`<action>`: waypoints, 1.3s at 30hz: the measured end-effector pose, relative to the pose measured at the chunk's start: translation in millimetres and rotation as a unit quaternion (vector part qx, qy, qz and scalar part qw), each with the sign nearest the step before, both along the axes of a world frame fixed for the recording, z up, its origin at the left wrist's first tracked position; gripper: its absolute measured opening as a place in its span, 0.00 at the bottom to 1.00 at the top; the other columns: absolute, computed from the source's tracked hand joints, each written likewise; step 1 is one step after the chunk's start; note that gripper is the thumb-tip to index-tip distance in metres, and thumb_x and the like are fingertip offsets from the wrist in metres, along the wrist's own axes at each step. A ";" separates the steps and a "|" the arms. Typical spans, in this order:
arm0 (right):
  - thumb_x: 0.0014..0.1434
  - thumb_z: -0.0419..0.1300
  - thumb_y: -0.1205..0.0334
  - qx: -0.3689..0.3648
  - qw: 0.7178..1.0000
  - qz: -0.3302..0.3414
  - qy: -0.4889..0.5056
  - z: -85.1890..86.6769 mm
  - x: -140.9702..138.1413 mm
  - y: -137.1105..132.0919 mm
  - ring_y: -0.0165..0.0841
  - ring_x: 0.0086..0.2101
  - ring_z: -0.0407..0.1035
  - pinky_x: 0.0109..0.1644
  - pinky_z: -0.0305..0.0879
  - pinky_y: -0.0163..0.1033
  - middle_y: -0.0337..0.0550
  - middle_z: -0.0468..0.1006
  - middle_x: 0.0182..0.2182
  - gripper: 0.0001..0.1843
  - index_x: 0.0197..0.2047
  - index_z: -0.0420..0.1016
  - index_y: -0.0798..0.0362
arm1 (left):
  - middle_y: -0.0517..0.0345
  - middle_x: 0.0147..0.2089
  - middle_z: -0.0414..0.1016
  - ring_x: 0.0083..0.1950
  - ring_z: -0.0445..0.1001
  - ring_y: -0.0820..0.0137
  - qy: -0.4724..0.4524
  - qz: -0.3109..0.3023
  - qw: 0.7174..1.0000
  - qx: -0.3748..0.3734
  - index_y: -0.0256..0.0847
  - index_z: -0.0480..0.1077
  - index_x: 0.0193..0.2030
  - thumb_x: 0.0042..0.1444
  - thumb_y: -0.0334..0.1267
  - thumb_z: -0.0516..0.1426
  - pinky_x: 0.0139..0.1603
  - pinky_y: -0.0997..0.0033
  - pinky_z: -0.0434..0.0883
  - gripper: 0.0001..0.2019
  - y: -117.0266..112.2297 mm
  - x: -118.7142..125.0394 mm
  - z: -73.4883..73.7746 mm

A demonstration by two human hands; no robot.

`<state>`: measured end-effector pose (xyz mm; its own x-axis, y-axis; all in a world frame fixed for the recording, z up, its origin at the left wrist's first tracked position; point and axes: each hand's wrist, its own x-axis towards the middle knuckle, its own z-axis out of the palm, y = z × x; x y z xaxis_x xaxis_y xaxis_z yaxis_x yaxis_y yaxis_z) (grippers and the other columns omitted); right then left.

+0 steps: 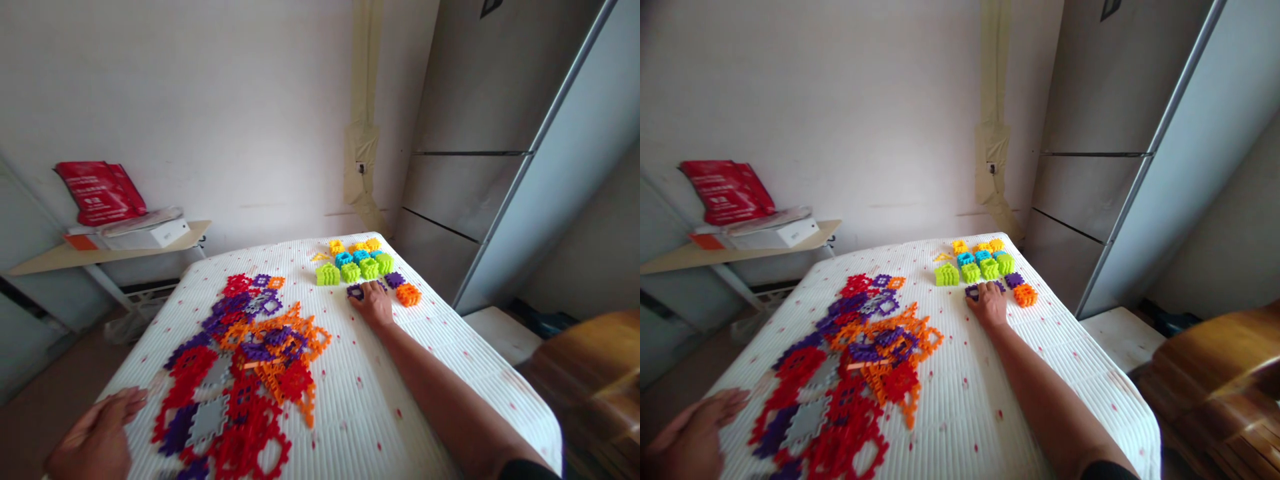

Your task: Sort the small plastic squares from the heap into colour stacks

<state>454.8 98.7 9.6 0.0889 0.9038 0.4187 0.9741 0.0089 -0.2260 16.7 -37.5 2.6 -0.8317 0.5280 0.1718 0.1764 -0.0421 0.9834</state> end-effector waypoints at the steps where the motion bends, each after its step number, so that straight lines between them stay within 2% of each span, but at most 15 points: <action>1: 0.54 0.59 0.48 0.006 1.000 0.003 0.001 -0.4 1.1 0.2 0.38 0.42 0.64 0.44 0.54 0.39 0.47 0.72 0.39 0.17 0.40 0.72 0.53 | 0.65 0.24 0.72 0.28 0.69 0.72 -0.021 0.008 1.000 0.006 0.42 0.71 0.26 0.37 0.41 0.59 0.30 0.72 0.65 0.08 0.3 1.4 1.8; 5: 0.58 0.56 0.53 0.063 0.997 0.048 0.006 0.0 2.7 -1.2 0.39 0.42 0.65 0.43 0.55 0.39 0.48 0.73 0.39 0.15 0.41 0.72 0.54 | 0.64 0.23 0.72 0.28 0.69 0.73 -0.063 0.027 0.998 0.016 0.39 0.72 0.27 0.33 0.38 0.60 0.31 0.73 0.65 0.10 2.7 2.9 4.0; 9: 0.60 0.53 0.60 0.098 0.974 0.198 0.054 6.1 -17.1 -15.3 0.35 0.39 0.67 0.43 0.58 0.38 0.47 0.74 0.37 0.10 0.41 0.72 0.55 | 0.62 0.24 0.73 0.28 0.69 0.72 -0.042 0.011 0.999 0.011 0.37 0.72 0.28 0.35 0.38 0.60 0.33 0.71 0.66 0.10 4.7 -1.6 -1.1; 13: 0.62 0.49 0.63 0.031 0.929 0.358 0.088 16.1 -55.9 -44.0 0.32 0.40 0.68 0.43 0.61 0.34 0.45 0.74 0.39 0.11 0.41 0.72 0.52 | 0.60 0.25 0.73 0.28 0.70 0.71 -0.031 0.005 0.999 0.005 0.36 0.72 0.28 0.37 0.38 0.60 0.35 0.69 0.67 0.10 4.0 -4.3 -3.6; 15: 0.62 0.50 0.61 -0.022 0.914 0.396 0.083 19.9 -73.4 -57.6 0.32 0.41 0.68 0.45 0.61 0.35 0.44 0.74 0.39 0.11 0.42 0.72 0.51 | 0.59 0.25 0.73 0.28 0.70 0.70 -0.026 0.003 1.000 0.004 0.35 0.71 0.29 0.38 0.39 0.60 0.34 0.68 0.67 0.11 3.3 -4.2 -3.1; 18: 0.59 0.55 0.53 -0.082 0.917 0.385 0.063 22.9 -90.5 -70.5 0.34 0.41 0.67 0.45 0.61 0.37 0.45 0.74 0.39 0.14 0.44 0.72 0.52 | 0.59 0.25 0.72 0.28 0.69 0.70 -0.019 0.004 1.000 0.005 0.35 0.71 0.29 0.38 0.41 0.60 0.34 0.67 0.67 0.12 2.8 -3.5 -1.8; 22: 0.55 0.57 0.45 -0.117 0.933 0.338 0.030 25.1 -99.4 -76.2 0.36 0.41 0.66 0.43 0.60 0.37 0.46 0.73 0.40 0.21 0.45 0.70 0.53 | 0.58 0.25 0.73 0.28 0.70 0.70 -0.013 -0.003 1.000 -0.002 0.35 0.71 0.29 0.39 0.40 0.60 0.34 0.68 0.67 0.11 2.7 -3.4 -1.7; 31: 0.53 0.60 0.45 -0.137 0.960 0.244 -0.011 32.3 -114.5 -80.3 0.36 0.39 0.68 0.39 0.61 0.37 0.45 0.74 0.38 0.19 0.39 0.71 0.51 | 0.59 0.25 0.73 0.29 0.70 0.70 -0.014 -0.003 1.000 -0.007 0.36 0.72 0.29 0.40 0.38 0.59 0.35 0.68 0.67 0.09 2.5 -3.4 -3.6; 35: 0.53 0.58 0.43 -0.150 0.964 0.219 -0.009 33.8 -119.9 -77.8 0.37 0.39 0.69 0.39 0.62 0.38 0.46 0.75 0.37 0.20 0.40 0.71 0.51 | 0.60 0.25 0.73 0.29 0.70 0.69 -0.021 0.004 1.000 -0.008 0.36 0.72 0.29 0.38 0.39 0.59 0.35 0.68 0.67 0.10 2.7 -0.9 -1.6; 39: 0.51 0.59 0.41 -0.153 0.965 0.211 -0.018 35.0 -122.2 -75.7 0.39 0.39 0.70 0.37 0.64 0.39 0.46 0.75 0.37 0.23 0.40 0.72 0.51 | 0.63 0.24 0.73 0.28 0.70 0.72 -0.048 0.013 0.999 -0.006 0.38 0.72 0.27 0.35 0.38 0.60 0.34 0.71 0.67 0.10 2.8 3.0 2.4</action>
<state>332.6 23.0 44.6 -0.3240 0.9381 0.1222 0.9058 0.3449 -0.2462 19.6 -34.7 5.0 -0.8573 0.5079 0.0842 0.0825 -0.0259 0.9963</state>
